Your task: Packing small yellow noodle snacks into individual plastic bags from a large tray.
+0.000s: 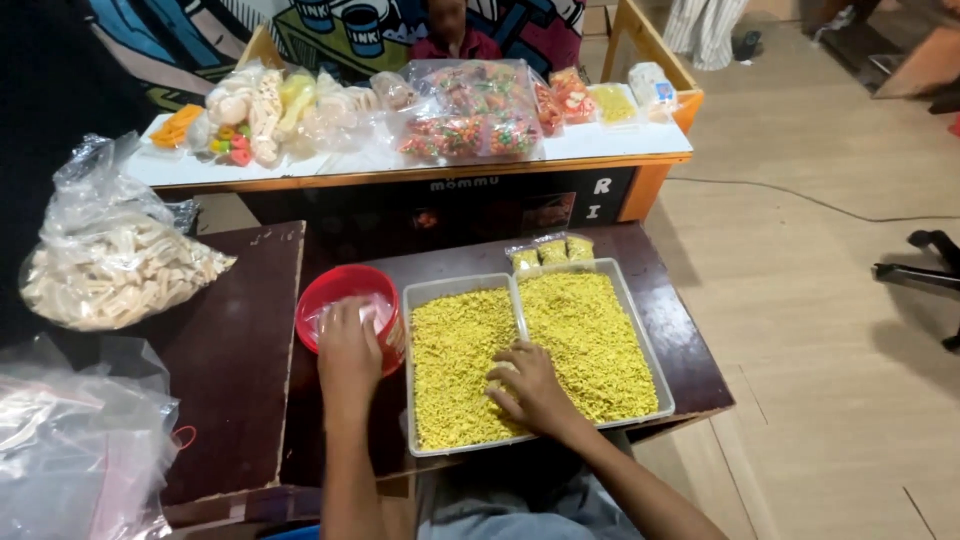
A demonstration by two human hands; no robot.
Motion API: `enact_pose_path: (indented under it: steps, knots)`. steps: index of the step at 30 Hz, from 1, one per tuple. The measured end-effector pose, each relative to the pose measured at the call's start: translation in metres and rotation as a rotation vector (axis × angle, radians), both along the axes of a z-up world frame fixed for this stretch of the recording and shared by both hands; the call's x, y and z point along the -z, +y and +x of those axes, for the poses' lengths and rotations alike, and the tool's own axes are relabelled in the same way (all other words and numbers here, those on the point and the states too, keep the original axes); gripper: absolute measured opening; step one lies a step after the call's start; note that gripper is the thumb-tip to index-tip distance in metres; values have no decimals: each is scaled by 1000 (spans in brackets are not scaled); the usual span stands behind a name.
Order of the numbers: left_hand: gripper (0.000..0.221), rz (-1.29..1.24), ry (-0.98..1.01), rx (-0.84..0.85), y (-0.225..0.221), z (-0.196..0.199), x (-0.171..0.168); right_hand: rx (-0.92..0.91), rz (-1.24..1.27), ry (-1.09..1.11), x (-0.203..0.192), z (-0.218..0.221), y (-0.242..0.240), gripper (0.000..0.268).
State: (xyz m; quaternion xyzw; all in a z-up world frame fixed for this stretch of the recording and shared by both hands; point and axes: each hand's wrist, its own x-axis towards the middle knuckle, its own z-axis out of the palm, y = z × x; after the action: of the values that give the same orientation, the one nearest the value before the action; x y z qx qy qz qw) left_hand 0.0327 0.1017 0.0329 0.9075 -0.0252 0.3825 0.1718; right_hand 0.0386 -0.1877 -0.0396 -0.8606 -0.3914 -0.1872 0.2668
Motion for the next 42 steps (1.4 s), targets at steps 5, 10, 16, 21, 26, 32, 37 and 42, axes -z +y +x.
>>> enact_pose_path:
  steps: [5,10,16,21,26,32,37,42]
  knots:
    - [46,104,462,9,40,43,-3,127,32,-24,-6,-4,-2,13]
    - [60,242,685,-79,58,75,20,175,4,5,-1,-3,0,13]
    - [27,144,618,-217,49,51,4,170,34,94,-3,-4,0,11]
    - [9,142,56,-141,37,8,-20,158,54,137,-10,-8,1,10]
    - [5,170,-552,-116,1,-20,-9,132,152,89,-11,-6,3,9]
    - [22,212,-485,106,-81,-51,24,-80,309,130,-21,-14,-5,29]
    - [7,322,-431,409,-112,-48,23,-74,395,216,-31,-15,-11,39]
    - [34,224,-212,515,-112,-31,64,1,435,286,-14,-6,-10,17]
